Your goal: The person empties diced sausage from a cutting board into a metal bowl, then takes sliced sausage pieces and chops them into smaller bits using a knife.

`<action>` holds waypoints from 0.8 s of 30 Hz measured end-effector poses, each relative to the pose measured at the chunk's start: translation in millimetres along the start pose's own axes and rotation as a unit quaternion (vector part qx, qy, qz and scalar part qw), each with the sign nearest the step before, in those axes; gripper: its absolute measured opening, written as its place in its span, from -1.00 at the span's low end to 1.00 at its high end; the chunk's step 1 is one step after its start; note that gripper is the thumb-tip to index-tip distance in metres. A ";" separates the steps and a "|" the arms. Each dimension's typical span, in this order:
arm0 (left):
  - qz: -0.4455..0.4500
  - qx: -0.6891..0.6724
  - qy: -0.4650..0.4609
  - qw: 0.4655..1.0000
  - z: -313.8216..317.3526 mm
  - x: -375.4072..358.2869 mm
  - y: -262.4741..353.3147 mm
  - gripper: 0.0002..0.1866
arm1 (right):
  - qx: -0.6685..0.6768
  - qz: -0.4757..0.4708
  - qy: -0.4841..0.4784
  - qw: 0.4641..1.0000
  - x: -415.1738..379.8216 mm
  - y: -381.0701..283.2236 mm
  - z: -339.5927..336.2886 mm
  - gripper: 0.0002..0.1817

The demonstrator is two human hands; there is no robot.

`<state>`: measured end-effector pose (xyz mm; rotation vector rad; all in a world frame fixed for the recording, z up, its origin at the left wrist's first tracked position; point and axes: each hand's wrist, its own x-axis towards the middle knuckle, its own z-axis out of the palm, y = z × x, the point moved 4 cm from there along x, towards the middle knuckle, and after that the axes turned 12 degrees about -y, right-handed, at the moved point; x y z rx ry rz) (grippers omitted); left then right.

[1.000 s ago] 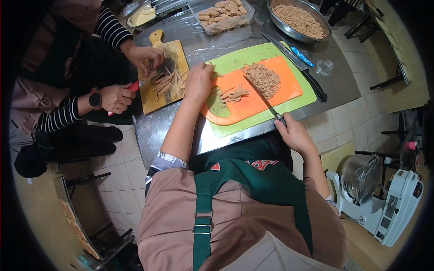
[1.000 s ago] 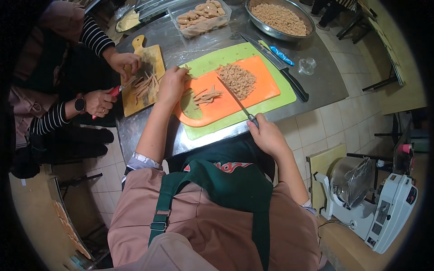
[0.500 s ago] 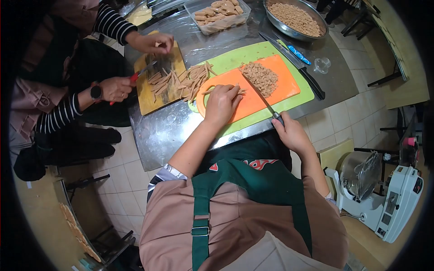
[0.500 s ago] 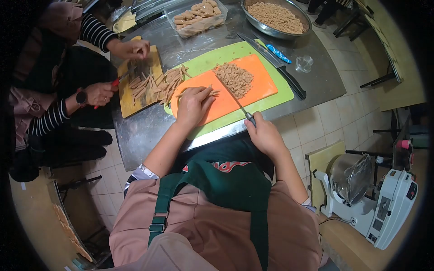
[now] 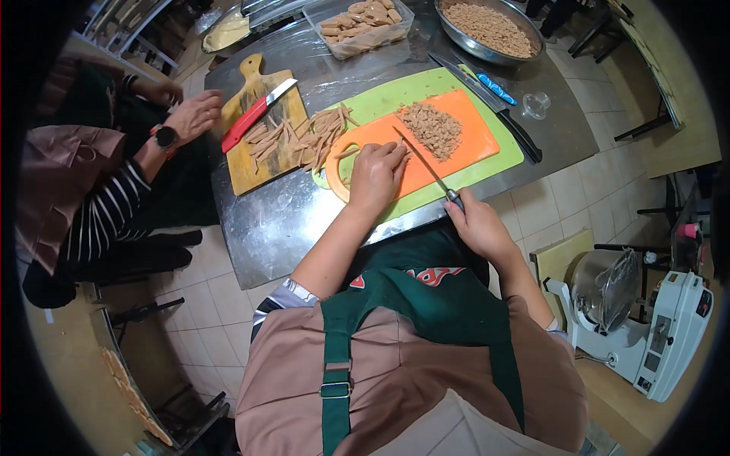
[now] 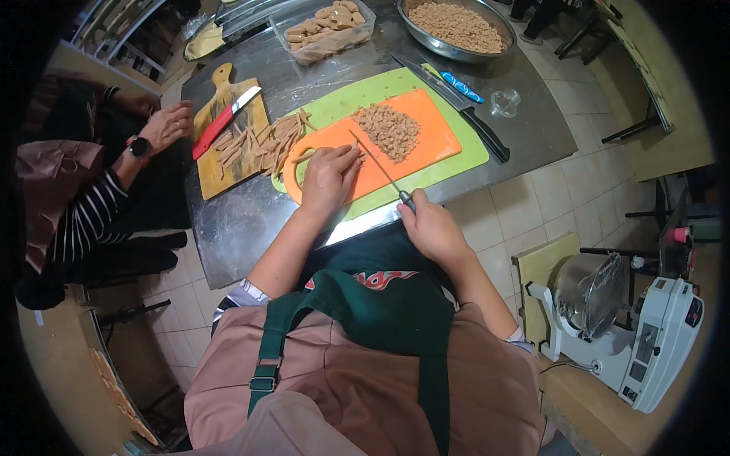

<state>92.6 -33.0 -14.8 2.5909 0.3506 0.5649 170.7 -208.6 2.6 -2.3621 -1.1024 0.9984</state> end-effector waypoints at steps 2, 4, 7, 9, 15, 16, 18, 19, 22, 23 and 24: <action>-0.003 -0.022 -0.018 1.000 -2.2 1.8 1.0 -0.79 | 0.000 0.006 -0.012 1.000 -1.2 -1.5 0.3 -0.65; 0.000 -0.034 -0.005 0.999 -5.0 1.3 2.7 -0.81 | 0.014 0.007 0.011 1.000 -1.9 1.2 -3.0 -0.64; 0.014 -0.037 0.012 0.999 -5.8 1.2 4.0 -0.85 | 0.010 0.013 0.011 1.000 -6.2 3.6 -6.0 -0.65; 0.022 -0.030 0.016 0.999 -4.2 1.2 3.8 -0.86 | 0.002 0.007 0.008 1.000 -10.5 4.2 -5.8 -0.65; 0.002 -0.019 0.010 1.000 3.4 5.0 -2.9 -0.87 | -0.044 -0.024 0.040 0.998 -17.4 -0.8 0.2 -0.69; 0.004 -0.020 0.023 1.000 2.7 4.7 -2.4 -0.87 | -0.065 -0.027 0.056 0.996 -17.0 -2.2 2.2 -0.70; 0.007 -0.024 0.033 0.999 2.8 4.8 -1.5 -0.88 | -0.080 -0.027 0.058 0.995 -10.1 -4.2 11.9 -0.71; -0.003 -0.024 0.034 0.999 1.9 4.8 -1.2 -0.88 | -0.096 -0.028 0.059 0.993 -9.3 -4.6 14.8 -0.72; -0.012 -0.028 0.032 0.999 1.5 5.3 -1.1 -0.90 | -0.132 -0.016 0.066 0.989 -23.1 2.2 15.5 -0.73; -0.013 -0.033 0.029 0.999 1.0 4.9 -1.7 -0.90 | -0.132 -0.017 0.066 0.989 -28.6 3.7 15.3 -0.73; -0.013 -0.033 0.030 0.999 0.9 4.6 -2.3 -0.90 | -0.133 0.009 0.050 0.990 -34.5 7.3 15.0 -0.73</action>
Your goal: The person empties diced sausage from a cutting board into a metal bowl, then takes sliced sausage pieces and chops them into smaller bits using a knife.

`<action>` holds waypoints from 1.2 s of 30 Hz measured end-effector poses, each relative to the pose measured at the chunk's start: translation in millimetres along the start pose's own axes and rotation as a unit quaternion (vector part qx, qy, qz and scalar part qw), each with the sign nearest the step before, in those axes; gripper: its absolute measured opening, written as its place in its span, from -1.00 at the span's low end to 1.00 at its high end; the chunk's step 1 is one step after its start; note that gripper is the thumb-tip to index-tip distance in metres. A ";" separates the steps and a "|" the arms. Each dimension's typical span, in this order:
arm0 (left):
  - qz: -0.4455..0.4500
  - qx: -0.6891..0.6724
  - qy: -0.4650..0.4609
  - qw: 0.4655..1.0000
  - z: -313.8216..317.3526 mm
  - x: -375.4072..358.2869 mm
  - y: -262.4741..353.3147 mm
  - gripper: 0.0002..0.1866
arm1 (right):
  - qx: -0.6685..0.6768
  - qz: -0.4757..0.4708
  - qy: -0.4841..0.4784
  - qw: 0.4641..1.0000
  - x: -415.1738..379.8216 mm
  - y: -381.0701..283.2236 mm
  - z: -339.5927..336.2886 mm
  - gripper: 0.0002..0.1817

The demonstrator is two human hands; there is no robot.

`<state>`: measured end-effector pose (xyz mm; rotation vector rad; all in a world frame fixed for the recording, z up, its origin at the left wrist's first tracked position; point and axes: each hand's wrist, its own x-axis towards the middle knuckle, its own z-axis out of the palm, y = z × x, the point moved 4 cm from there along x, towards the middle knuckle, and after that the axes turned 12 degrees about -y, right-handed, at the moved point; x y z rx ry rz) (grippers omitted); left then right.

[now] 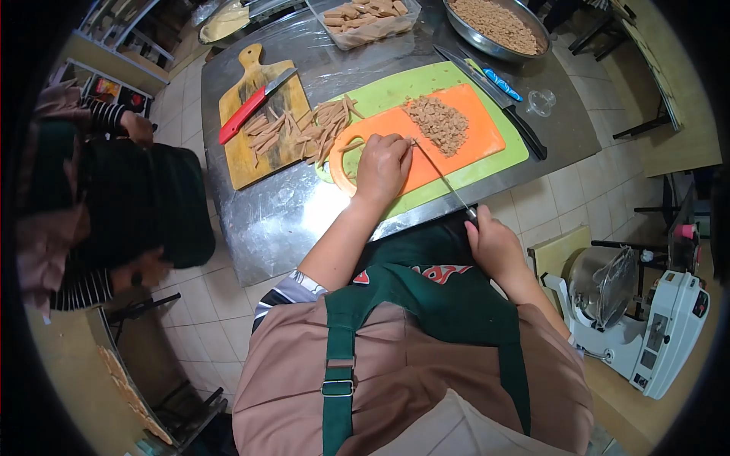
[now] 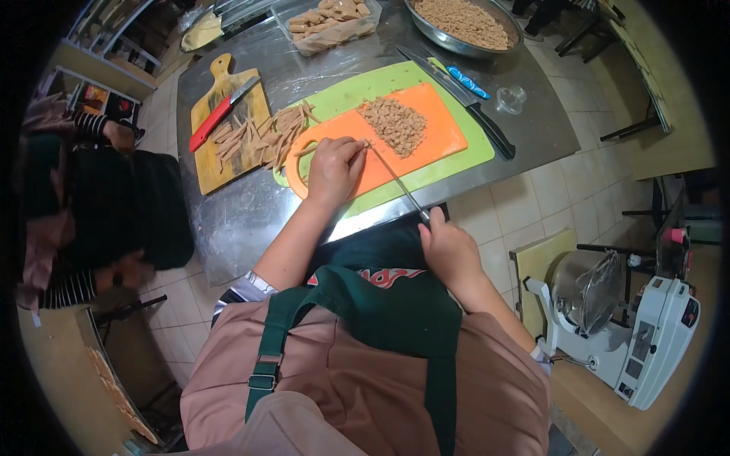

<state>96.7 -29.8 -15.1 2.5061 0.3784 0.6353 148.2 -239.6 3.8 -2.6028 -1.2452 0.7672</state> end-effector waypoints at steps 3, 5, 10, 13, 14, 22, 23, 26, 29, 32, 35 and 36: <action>0.008 -0.009 0.020 1.000 0.1 -1.2 1.2 -0.91 | 0.003 0.015 -0.010 1.000 -4.8 2.5 -8.1 -0.74; 0.003 -0.001 0.019 1.000 -1.4 -1.6 2.1 -0.92 | 0.011 0.005 -0.001 1.000 -1.6 -0.2 -14.3 -0.74; -0.006 0.011 0.008 1.000 -0.6 -2.9 2.9 -0.93 | 0.003 -0.053 0.060 0.997 23.4 -19.3 -9.5 -0.75; 0.000 0.014 0.013 1.000 1.2 -2.3 2.5 -0.93 | -0.014 -0.047 0.067 0.997 24.3 -18.5 2.9 -0.75; 0.002 0.016 0.019 1.000 0.5 -2.7 2.3 -0.93 | -0.013 -0.047 0.065 0.997 19.9 -16.0 4.3 -0.75; 0.007 0.009 0.023 1.000 -0.9 -5.6 4.7 -0.93 | 0.032 -0.030 0.037 0.998 -2.0 -0.4 -3.4 -0.75; 0.008 0.018 0.015 1.000 -1.3 -6.2 5.2 -0.92 | 0.033 -0.031 0.036 0.998 -1.3 -3.0 -6.1 -0.75; 0.017 0.022 0.023 0.999 -0.3 -7.1 4.9 -0.92 | 0.021 -0.044 0.041 0.998 4.6 -13.8 -6.0 -0.74; 0.015 0.031 0.019 0.999 0.5 -6.6 4.2 -0.91 | -0.013 -0.074 0.082 0.994 20.8 -20.9 -0.5 -0.74; -0.002 0.020 0.014 1.000 -0.2 -6.7 3.5 -0.91 | -0.005 -0.055 0.046 0.997 29.6 -20.6 3.4 -0.73; -0.001 0.012 0.023 1.000 -1.9 -7.7 3.4 -0.94 | -0.004 -0.056 0.055 0.997 14.3 -11.1 5.2 -0.74; -0.002 0.011 0.024 1.000 -2.2 -7.6 2.7 -0.94 | 0.004 -0.035 0.035 0.999 9.2 -5.8 6.3 -0.74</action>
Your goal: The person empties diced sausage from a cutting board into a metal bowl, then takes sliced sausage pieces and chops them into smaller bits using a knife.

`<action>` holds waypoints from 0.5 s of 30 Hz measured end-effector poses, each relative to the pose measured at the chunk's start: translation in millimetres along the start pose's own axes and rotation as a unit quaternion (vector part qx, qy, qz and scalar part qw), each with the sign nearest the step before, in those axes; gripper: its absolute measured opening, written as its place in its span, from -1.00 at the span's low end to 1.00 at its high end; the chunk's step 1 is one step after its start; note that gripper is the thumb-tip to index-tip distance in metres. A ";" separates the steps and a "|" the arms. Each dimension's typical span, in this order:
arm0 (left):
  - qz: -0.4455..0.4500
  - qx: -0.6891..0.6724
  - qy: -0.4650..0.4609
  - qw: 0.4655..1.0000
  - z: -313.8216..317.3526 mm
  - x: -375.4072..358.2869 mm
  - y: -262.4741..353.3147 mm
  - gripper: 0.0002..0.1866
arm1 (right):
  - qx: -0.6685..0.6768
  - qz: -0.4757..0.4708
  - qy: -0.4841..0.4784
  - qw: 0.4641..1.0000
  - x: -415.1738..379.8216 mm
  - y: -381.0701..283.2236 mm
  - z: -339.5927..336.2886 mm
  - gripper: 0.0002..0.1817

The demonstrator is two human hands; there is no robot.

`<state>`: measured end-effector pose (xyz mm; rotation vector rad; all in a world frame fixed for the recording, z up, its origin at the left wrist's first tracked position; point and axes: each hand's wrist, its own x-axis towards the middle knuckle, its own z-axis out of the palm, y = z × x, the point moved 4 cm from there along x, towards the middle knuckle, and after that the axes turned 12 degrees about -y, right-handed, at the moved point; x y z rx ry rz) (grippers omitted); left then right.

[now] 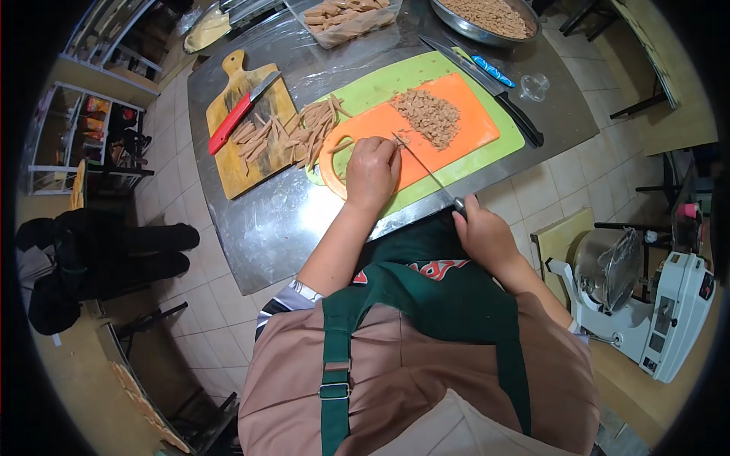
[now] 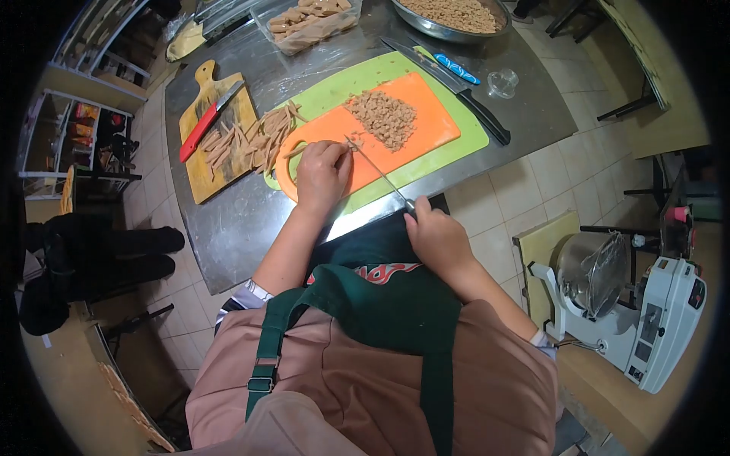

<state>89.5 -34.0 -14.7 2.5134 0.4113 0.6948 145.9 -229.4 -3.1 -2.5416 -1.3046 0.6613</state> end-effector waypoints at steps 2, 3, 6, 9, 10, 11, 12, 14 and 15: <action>-0.004 0.002 -0.005 1.000 0.9 -0.2 -0.1 -0.94 | 0.005 0.022 -0.020 1.000 -4.9 3.6 -1.7 -0.74; -0.003 0.001 -0.004 1.000 1.2 -0.5 0.5 -0.94 | 0.016 0.018 -0.016 1.000 -6.3 3.4 -3.7 -0.74; -0.008 0.006 -0.012 1.000 1.1 0.0 0.7 -0.91 | 0.025 0.008 -0.005 1.000 -6.7 -4.4 -13.0 -0.74; 0.004 0.025 -0.015 1.000 0.8 -0.4 3.0 -0.92 | 0.009 -0.017 0.015 1.000 2.7 -13.6 -6.5 -0.74; 0.007 0.027 -0.012 1.000 0.5 -0.3 3.2 -0.92 | -0.009 -0.034 0.032 0.999 7.3 -15.8 -3.8 -0.74; 0.010 0.028 -0.008 1.000 0.7 0.3 4.1 -0.92 | -0.009 -0.031 0.033 0.999 12.6 -16.4 -2.3 -0.74; 0.012 0.026 -0.009 1.000 1.2 -0.1 4.6 -0.92 | -0.013 -0.023 0.023 0.999 17.7 -17.1 0.0 -0.73; -0.001 0.026 -0.012 1.000 1.2 0.0 2.8 -0.92 | -0.014 -0.014 0.014 1.000 17.1 -14.6 1.5 -0.73; 0.001 0.027 -0.014 1.000 1.0 0.0 2.8 -0.92 | -0.009 -0.016 0.021 1.000 12.1 -11.3 1.5 -0.73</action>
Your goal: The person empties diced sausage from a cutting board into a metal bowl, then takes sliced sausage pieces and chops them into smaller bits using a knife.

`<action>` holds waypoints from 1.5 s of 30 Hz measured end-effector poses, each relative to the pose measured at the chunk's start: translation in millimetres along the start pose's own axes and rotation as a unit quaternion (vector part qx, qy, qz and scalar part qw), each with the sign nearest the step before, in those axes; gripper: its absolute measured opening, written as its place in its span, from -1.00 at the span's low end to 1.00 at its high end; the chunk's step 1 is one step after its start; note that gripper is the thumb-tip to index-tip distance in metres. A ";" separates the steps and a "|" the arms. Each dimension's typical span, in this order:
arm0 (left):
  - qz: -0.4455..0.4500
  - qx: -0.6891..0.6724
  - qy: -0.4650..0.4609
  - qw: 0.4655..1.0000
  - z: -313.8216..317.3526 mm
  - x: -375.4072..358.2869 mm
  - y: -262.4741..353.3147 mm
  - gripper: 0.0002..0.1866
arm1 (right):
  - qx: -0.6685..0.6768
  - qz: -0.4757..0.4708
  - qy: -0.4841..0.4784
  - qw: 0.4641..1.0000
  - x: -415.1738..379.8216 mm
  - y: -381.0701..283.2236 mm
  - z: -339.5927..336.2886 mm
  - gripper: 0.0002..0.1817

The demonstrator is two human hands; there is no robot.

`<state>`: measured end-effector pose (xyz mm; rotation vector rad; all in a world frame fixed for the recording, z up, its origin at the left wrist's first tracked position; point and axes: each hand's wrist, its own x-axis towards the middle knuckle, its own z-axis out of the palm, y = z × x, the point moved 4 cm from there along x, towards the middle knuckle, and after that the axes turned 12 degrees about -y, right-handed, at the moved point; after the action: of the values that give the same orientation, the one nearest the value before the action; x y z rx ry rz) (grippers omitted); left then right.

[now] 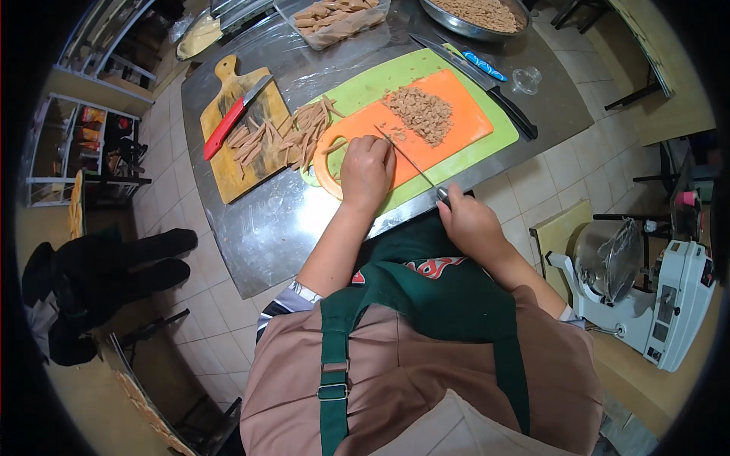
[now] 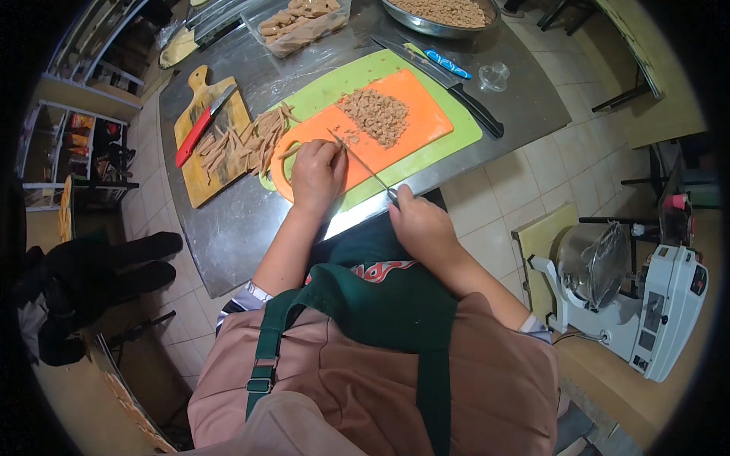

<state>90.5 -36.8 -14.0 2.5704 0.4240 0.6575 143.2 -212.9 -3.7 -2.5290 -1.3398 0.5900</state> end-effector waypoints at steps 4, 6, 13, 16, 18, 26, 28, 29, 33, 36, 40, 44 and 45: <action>0.001 -0.002 0.000 1.000 -4.9 -3.4 1.7 -0.94 | 0.022 0.037 -0.037 0.998 -19.8 10.4 0.3 -0.74; 0.011 -0.004 0.000 1.000 -4.5 -6.1 4.2 -0.93 | 0.030 0.028 -0.026 0.999 -21.1 11.0 -2.8 -0.74; 0.020 0.030 0.013 0.999 -1.0 -7.4 2.1 -0.91 | 0.010 -0.030 0.014 0.999 -6.5 -6.8 -13.0 -0.75; 0.016 0.028 0.011 0.999 -1.4 -8.1 2.6 -0.91 | 0.007 -0.005 -0.022 1.000 13.3 -6.6 -0.1 -0.75; 0.010 0.029 0.012 0.999 -3.7 -6.9 2.8 -0.91 | 0.010 -0.006 -0.011 1.000 7.7 -4.3 -1.8 -0.75; -0.001 0.028 0.004 1.000 -8.9 -14.3 7.2 -0.89 | 0.049 0.006 -0.027 0.998 -14.8 10.6 -8.7 -0.74; 0.002 0.027 0.001 1.000 -7.5 -15.5 5.6 -0.90 | 0.035 0.000 -0.001 0.999 -12.1 6.1 -15.0 -0.75; 0.003 0.024 -0.001 1.000 -7.1 -15.9 4.4 -0.90 | 0.036 -0.002 0.000 0.999 -11.5 3.0 -17.6 -0.75; 0.000 0.018 -0.008 1.000 -5.4 -17.4 0.7 -0.90 | 0.010 -0.027 0.008 1.000 -1.9 -9.7 -14.7 -0.74; 0.003 0.021 -0.001 1.000 -5.8 -17.1 1.5 -0.91 | 0.001 -0.016 -0.010 1.000 9.6 -9.9 -2.1 -0.74; -0.006 0.019 0.008 1.000 -9.0 -17.3 1.4 -0.91 | 0.000 -0.003 -0.017 1.000 -2.8 -2.1 -3.4 -0.74; 0.009 0.013 0.032 0.999 -7.1 -19.2 0.1 -0.90 | 0.013 0.018 -0.044 0.999 -21.3 11.7 -4.1 -0.74; 0.009 0.014 0.034 0.999 -6.2 -18.9 -0.6 -0.90 | 0.022 0.007 -0.033 0.999 -22.7 13.5 -5.1 -0.73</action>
<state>71.3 -41.6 -16.4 2.5870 0.4369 0.7515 144.1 -239.4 1.5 -2.5061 -1.3173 0.7027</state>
